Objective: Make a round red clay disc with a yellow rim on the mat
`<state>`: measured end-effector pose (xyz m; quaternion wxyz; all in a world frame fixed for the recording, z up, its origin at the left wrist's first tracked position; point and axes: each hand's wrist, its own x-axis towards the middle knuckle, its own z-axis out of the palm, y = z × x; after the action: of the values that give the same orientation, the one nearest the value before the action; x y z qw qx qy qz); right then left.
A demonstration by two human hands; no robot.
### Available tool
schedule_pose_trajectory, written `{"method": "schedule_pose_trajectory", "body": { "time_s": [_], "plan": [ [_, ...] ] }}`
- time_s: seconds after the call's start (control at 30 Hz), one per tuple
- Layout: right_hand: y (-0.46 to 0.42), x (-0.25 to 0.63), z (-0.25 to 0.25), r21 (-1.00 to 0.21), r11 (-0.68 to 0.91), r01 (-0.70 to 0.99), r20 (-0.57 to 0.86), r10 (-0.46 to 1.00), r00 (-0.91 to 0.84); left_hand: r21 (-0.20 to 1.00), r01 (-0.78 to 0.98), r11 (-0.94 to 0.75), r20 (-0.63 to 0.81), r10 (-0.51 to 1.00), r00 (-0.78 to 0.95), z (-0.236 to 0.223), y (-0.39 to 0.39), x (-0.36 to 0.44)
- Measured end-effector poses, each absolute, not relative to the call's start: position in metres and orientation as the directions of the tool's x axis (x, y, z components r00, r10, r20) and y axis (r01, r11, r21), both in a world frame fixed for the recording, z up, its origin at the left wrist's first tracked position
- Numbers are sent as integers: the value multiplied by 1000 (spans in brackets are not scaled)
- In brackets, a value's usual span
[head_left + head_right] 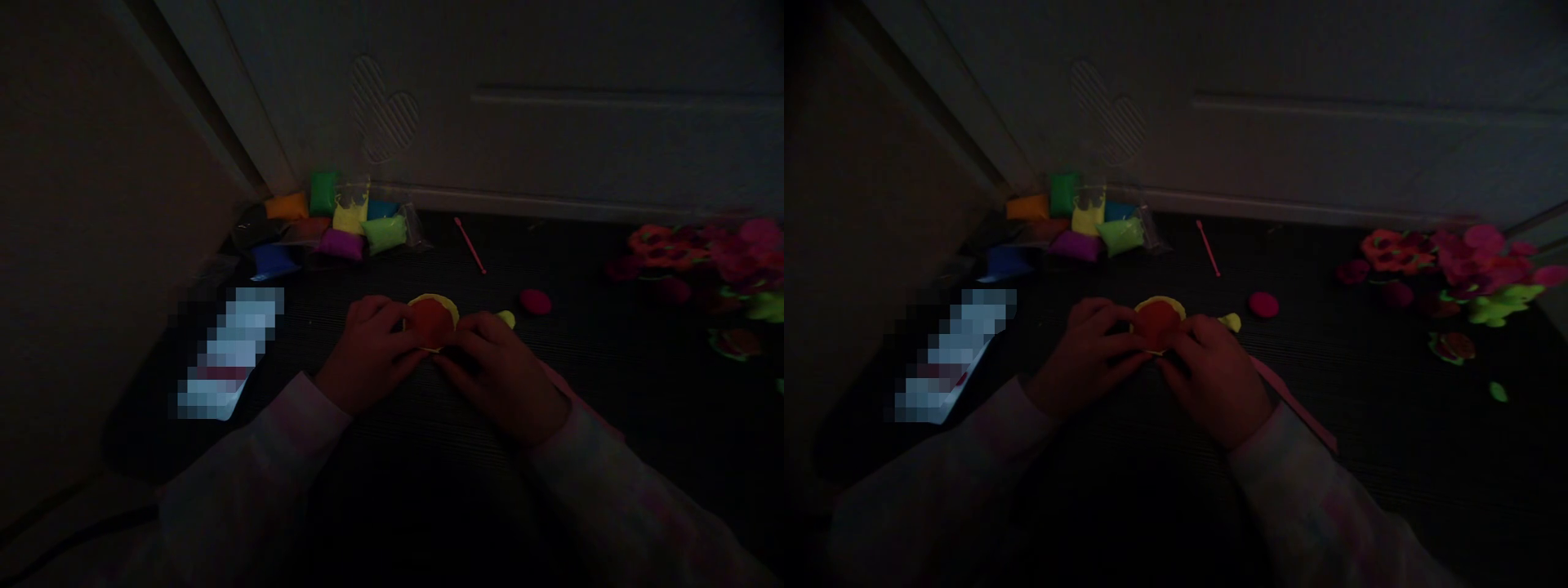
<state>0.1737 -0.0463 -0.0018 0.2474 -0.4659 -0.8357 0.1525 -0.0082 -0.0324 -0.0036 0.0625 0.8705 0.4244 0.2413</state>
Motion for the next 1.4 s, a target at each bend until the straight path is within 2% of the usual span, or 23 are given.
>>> {"method": "schedule_pose_trajectory", "body": {
  "time_s": [0.4,0.57,0.77,1.07,1.23,1.4],
  "plan": [
    [-44,169,-2,-479,530,700,281,848,-449,319,708,-631,360,771,525,-4,-33,-8],
    [-43,170,-3,-474,531,702,270,847,-458,341,703,-624,345,779,524,-3,-32,-8],
    [-45,170,-1,-524,498,691,267,866,-422,404,685,-607,327,795,511,-1,-33,-11],
    [-45,169,-2,-494,514,701,247,856,-454,400,686,-608,315,794,520,-1,-31,-9],
    [-45,169,-3,-496,511,702,266,859,-437,423,697,-579,293,815,499,3,-30,-12],
    [-45,169,-2,-501,522,690,288,853,-435,397,697,-597,316,802,506,1,-29,-15]
  ]
}}
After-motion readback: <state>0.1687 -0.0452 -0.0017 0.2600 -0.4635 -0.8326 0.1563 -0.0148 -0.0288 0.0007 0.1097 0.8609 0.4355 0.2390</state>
